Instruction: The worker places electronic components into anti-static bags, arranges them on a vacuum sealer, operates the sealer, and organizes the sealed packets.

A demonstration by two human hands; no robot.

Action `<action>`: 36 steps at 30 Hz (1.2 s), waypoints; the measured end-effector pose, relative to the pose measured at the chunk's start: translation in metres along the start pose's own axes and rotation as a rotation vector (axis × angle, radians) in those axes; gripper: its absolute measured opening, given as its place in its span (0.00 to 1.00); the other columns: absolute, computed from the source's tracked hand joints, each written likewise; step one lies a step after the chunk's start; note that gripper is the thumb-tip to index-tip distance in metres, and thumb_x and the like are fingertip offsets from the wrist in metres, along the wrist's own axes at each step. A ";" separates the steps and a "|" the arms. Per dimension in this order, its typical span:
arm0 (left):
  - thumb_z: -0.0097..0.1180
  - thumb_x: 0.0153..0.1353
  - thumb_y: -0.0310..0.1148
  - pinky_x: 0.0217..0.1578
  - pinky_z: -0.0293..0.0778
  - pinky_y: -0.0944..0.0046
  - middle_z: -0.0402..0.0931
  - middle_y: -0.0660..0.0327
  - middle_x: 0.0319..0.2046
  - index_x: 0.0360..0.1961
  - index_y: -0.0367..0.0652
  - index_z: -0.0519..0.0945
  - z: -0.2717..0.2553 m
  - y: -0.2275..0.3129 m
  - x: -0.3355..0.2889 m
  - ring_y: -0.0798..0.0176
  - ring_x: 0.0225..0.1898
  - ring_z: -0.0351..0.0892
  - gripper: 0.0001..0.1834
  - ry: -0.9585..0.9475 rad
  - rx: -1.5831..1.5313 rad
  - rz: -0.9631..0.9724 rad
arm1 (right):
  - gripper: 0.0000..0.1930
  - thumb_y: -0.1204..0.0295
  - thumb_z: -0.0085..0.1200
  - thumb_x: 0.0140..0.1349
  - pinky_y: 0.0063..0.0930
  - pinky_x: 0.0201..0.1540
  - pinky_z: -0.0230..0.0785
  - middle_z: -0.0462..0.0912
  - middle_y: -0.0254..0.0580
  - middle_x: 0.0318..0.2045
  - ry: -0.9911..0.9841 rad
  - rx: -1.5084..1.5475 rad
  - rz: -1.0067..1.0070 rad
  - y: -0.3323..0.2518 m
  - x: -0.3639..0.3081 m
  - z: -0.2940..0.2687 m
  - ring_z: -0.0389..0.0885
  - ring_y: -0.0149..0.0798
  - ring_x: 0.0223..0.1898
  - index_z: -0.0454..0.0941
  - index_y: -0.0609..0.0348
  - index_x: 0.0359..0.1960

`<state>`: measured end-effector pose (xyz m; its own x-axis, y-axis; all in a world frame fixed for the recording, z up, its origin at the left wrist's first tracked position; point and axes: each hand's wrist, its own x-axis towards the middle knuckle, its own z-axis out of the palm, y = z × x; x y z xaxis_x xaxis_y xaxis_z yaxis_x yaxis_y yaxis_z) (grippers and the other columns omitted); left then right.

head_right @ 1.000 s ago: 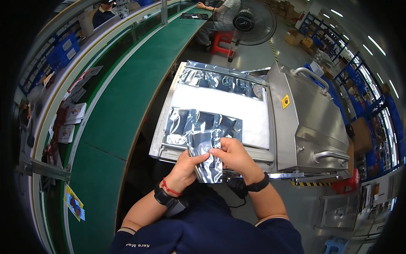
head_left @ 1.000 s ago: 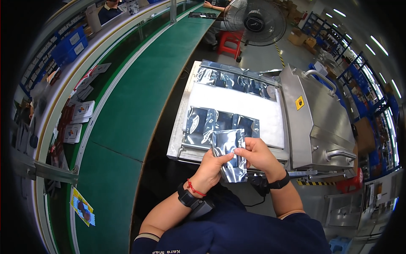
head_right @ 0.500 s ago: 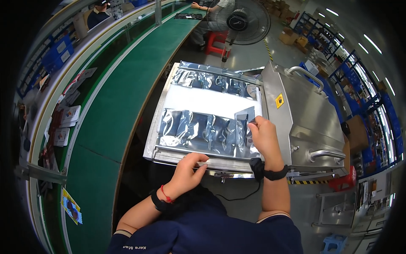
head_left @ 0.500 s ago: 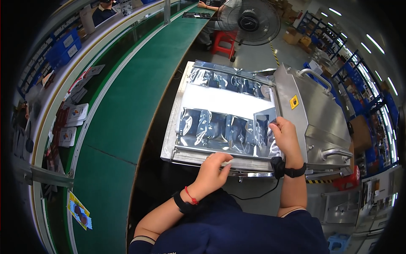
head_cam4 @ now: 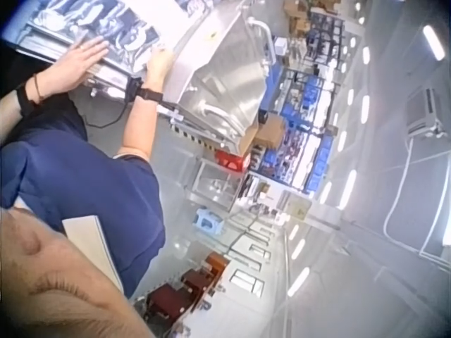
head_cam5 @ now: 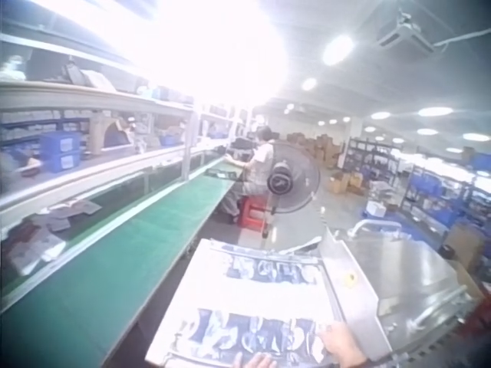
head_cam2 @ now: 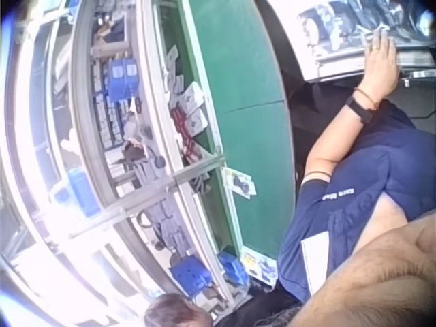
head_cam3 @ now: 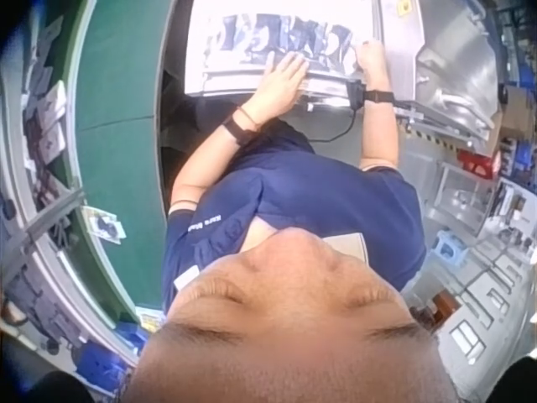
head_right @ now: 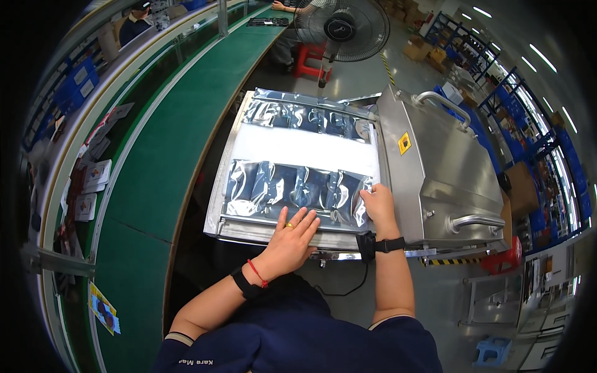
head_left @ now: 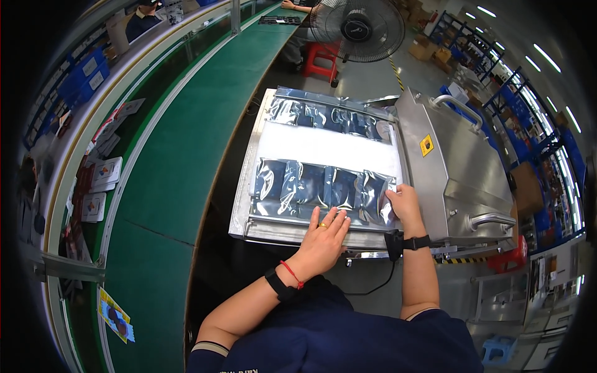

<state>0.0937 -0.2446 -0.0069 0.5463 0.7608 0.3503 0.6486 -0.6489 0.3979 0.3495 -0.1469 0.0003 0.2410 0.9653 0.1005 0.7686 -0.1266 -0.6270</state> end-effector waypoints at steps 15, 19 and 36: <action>0.62 0.47 0.37 0.56 0.52 0.43 0.61 0.50 0.59 0.57 0.36 0.66 0.006 0.005 0.009 0.50 0.59 0.59 0.35 0.036 0.058 -0.015 | 0.33 0.56 0.63 0.47 0.41 0.57 0.61 0.71 0.61 0.51 -0.285 -0.309 -0.682 -0.056 -0.106 -0.026 0.67 0.57 0.55 0.69 0.70 0.49; 0.62 0.48 0.36 0.57 0.51 0.42 0.60 0.49 0.59 0.58 0.39 0.65 0.000 0.008 0.006 0.49 0.60 0.58 0.35 0.030 0.014 -0.023 | 0.35 0.55 0.65 0.44 0.40 0.57 0.61 0.71 0.60 0.50 -0.262 -0.300 -0.695 -0.051 -0.104 -0.027 0.68 0.56 0.55 0.70 0.70 0.48; 0.54 0.59 0.32 0.31 0.76 0.65 0.78 0.55 0.35 0.41 0.33 0.76 -0.006 -0.049 -0.107 0.62 0.34 0.79 0.13 -0.023 -1.396 -1.157 | 0.38 0.57 0.69 0.33 0.39 0.53 0.60 0.71 0.49 0.48 -0.202 -0.343 -0.755 -0.066 -0.111 -0.025 0.68 0.49 0.51 0.71 0.65 0.47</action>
<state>0.0001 -0.2943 -0.0583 0.2061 0.7764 -0.5956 -0.2013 0.6293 0.7507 0.2868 -0.2514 0.0501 -0.4934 0.8367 0.2376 0.8254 0.5365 -0.1757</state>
